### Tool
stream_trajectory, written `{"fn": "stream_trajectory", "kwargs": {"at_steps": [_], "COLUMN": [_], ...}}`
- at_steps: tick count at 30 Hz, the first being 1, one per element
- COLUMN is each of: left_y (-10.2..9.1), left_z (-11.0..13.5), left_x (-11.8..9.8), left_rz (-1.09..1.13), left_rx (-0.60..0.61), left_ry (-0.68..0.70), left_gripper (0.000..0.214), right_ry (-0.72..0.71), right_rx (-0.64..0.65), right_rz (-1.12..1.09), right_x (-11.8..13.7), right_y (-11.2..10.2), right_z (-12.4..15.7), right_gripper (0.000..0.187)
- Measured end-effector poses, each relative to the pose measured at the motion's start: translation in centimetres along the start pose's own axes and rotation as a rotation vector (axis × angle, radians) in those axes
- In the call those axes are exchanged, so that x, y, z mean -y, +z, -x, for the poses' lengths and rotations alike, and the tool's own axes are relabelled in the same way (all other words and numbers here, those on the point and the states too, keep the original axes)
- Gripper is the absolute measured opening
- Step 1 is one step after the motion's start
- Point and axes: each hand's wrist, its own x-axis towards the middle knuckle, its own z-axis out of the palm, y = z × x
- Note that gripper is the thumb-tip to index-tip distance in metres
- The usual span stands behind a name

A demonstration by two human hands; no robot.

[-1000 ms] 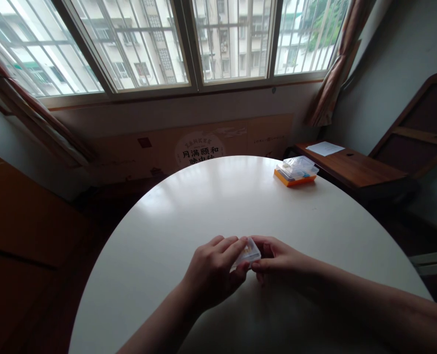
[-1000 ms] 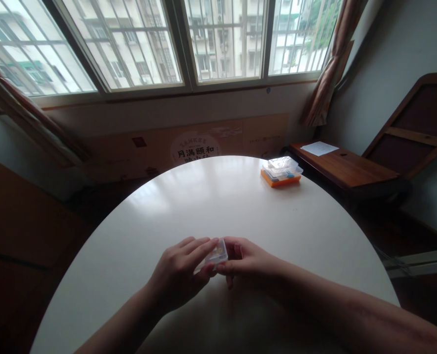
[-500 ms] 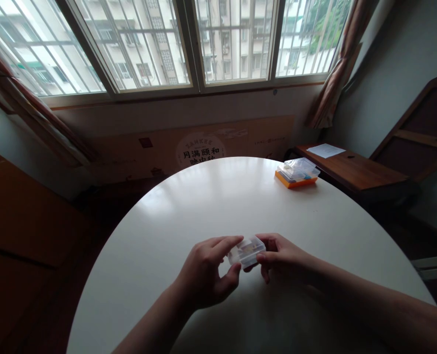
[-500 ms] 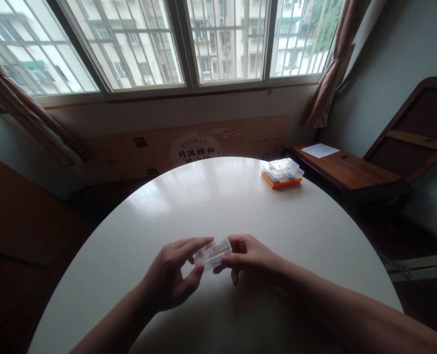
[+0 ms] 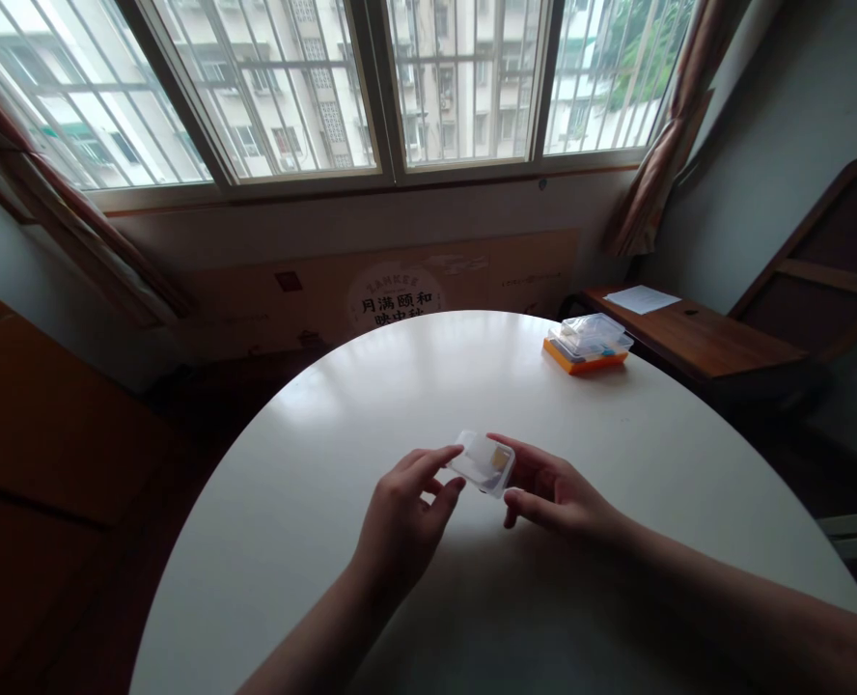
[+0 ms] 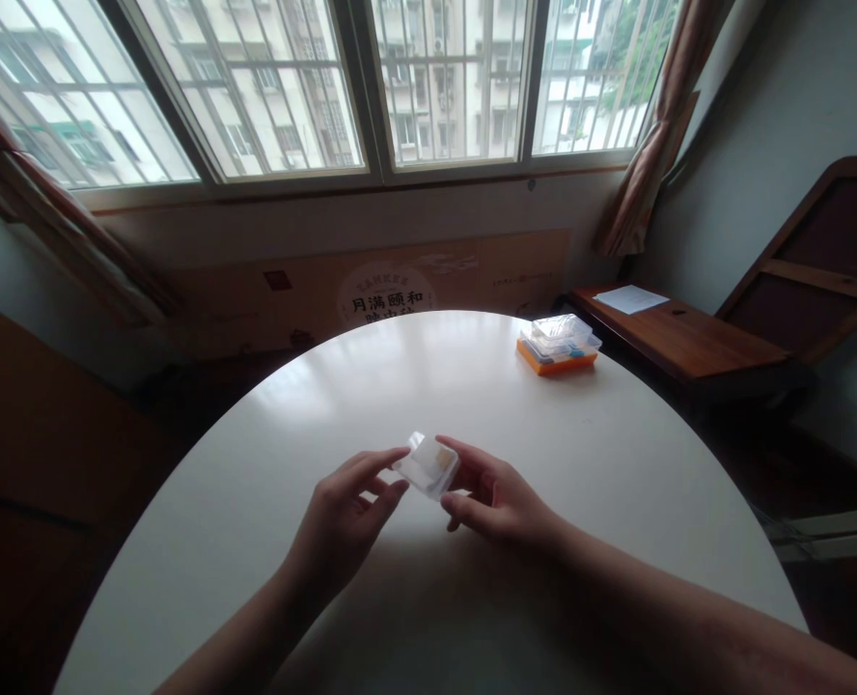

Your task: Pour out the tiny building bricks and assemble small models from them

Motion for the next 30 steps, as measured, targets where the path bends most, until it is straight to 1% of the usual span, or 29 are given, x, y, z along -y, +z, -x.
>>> {"fn": "stream_trajectory", "kwargs": {"at_steps": [3, 6, 9, 11, 13, 17, 19, 22, 24, 27, 29, 30], "left_y": [0.4, 0.7, 0.9, 0.9, 0.8, 0.7, 0.5, 0.0, -0.3, -0.5, -0.5, -0.5], "left_z": [-0.1, 0.2, 0.4, 0.5, 0.5, 0.6, 0.5, 0.6, 0.6, 0.8, 0.8, 0.8], "left_x": [-0.2, -0.4, -0.1, 0.1, 0.1, -0.6, -1.0, -1.5, -1.8, -2.0, -2.0, -1.9], "left_rz": [0.207, 0.414, 0.57, 0.609, 0.542, 0.26, 0.215, 0.201, 0.175, 0.119, 0.058, 0.014], "left_rx": [-0.001, 0.058, 0.128, 0.166, 0.188, 0.121, 0.102, 0.114, 0.142, 0.189, 0.196, 0.185], "left_ry": [-0.1, -0.177, -0.217, -0.229, -0.212, -0.089, -0.032, 0.072, 0.158, 0.258, 0.299, 0.312], "left_gripper": [0.034, 0.043, 0.053, 0.055, 0.059, 0.059, 0.054, 0.057, 0.059, 0.059, 0.057, 0.054], "right_ry": [-0.027, -0.029, -0.039, -0.058, -0.074, -0.076, -0.06, 0.002, 0.058, 0.082, 0.062, 0.054], "right_rx": [0.0, -0.068, -0.126, -0.14, -0.146, -0.134, -0.137, -0.158, -0.112, 0.032, 0.088, 0.096], "right_rz": [0.0, 0.018, 0.044, 0.063, 0.078, 0.111, 0.1, 0.073, 0.074, 0.064, 0.051, 0.046], "right_x": [0.1, 0.1, -0.1, -0.1, -0.1, -0.1, -0.1, 0.1, 0.3, 0.5, 0.4, 0.4], "right_y": [0.1, 0.3, 0.7, 0.9, 1.1, 1.1, 0.9, 0.2, -0.1, -0.3, -0.2, -0.2], "right_z": [-0.1, -0.3, -0.4, -0.4, -0.3, -0.1, 0.0, 0.0, -0.1, -0.2, -0.4, -0.4], "right_gripper": [0.054, 0.038, 0.037, 0.036, 0.034, 0.028, 0.03, 0.041, 0.05, 0.061, 0.06, 0.058]}}
